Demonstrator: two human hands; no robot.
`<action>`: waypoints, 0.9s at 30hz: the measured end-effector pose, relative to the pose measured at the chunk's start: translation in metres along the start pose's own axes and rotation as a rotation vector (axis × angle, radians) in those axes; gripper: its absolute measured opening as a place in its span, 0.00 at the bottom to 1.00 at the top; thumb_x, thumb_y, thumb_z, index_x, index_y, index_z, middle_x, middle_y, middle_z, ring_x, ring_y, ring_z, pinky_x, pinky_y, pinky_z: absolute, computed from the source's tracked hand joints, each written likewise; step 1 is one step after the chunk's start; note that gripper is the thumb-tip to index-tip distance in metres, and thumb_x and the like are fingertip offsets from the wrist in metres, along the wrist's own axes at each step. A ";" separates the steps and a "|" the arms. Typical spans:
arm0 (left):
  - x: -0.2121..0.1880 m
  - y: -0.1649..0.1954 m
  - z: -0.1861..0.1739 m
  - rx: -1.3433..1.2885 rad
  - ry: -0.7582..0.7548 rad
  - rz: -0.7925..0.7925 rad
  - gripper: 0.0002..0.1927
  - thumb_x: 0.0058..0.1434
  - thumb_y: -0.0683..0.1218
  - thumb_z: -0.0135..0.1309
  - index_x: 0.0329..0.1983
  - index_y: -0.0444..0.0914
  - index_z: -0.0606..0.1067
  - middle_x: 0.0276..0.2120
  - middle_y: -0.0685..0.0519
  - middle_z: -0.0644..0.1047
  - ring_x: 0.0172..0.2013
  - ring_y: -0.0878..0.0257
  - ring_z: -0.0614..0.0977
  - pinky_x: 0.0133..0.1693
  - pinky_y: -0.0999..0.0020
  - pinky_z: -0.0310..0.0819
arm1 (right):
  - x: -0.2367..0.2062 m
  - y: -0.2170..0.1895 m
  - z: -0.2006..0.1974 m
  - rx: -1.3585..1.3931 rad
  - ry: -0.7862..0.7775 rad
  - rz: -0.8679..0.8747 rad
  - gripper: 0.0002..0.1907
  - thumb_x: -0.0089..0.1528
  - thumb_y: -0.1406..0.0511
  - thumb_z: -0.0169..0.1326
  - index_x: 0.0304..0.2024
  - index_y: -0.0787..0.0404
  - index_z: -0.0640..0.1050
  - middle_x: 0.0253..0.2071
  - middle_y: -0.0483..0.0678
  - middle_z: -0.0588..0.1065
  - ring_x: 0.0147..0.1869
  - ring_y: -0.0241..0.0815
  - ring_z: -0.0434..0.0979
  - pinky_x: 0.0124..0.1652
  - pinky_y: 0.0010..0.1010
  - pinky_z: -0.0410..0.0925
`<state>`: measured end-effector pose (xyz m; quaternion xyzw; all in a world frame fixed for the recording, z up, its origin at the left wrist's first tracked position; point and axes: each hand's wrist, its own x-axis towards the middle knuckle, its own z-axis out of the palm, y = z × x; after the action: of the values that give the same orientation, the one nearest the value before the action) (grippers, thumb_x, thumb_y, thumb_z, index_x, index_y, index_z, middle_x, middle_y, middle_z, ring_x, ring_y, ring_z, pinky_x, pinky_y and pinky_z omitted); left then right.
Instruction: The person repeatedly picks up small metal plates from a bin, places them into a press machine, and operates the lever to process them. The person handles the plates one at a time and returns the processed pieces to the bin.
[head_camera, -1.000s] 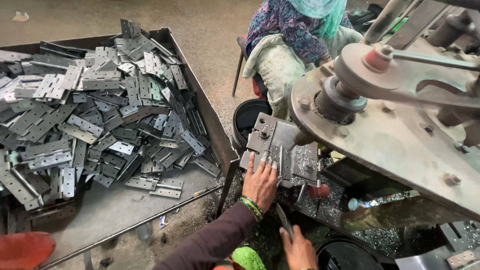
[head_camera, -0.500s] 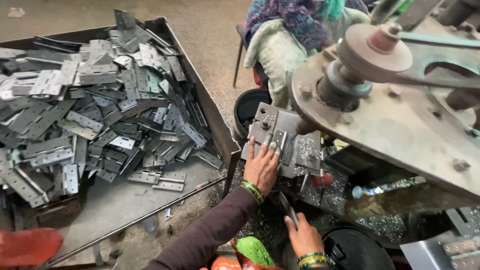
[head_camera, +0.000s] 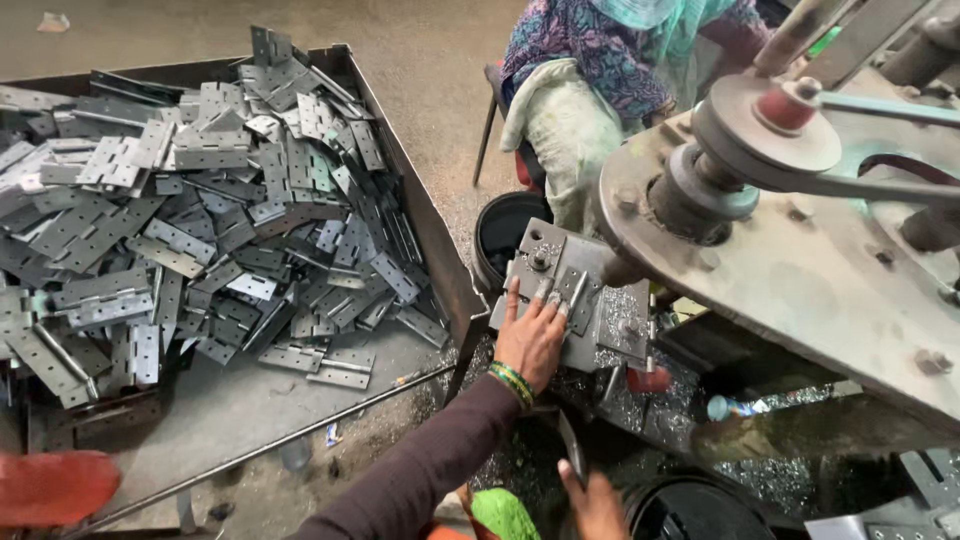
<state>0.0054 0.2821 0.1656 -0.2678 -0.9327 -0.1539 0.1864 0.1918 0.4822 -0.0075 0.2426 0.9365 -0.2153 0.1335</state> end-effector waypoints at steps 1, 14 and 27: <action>0.002 0.000 0.001 -0.017 -0.040 -0.016 0.23 0.56 0.41 0.48 0.56 0.35 0.74 0.57 0.46 0.75 0.69 0.50 0.65 0.70 0.34 0.27 | -0.016 -0.004 -0.015 -0.028 0.059 -0.057 0.36 0.61 0.36 0.45 0.50 0.57 0.77 0.38 0.64 0.81 0.47 0.68 0.81 0.47 0.52 0.72; 0.027 0.003 0.022 -0.112 0.052 -0.050 0.09 0.62 0.43 0.48 0.41 0.38 0.78 0.45 0.48 0.79 0.62 0.52 0.73 0.74 0.36 0.33 | -0.031 -0.022 -0.006 0.000 0.024 0.049 0.39 0.63 0.37 0.45 0.52 0.65 0.74 0.39 0.67 0.79 0.46 0.69 0.80 0.44 0.53 0.73; 0.013 0.007 0.007 0.025 0.035 -0.031 0.17 0.57 0.42 0.48 0.49 0.36 0.76 0.51 0.46 0.77 0.65 0.51 0.70 0.72 0.36 0.28 | -0.054 -0.064 -0.082 0.014 -0.021 0.035 0.25 0.62 0.42 0.48 0.44 0.54 0.75 0.33 0.63 0.81 0.44 0.69 0.80 0.43 0.56 0.71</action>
<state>-0.0026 0.2959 0.1665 -0.2482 -0.9352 -0.1496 0.2035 0.1932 0.4488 0.1051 0.2576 0.9291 -0.2220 0.1454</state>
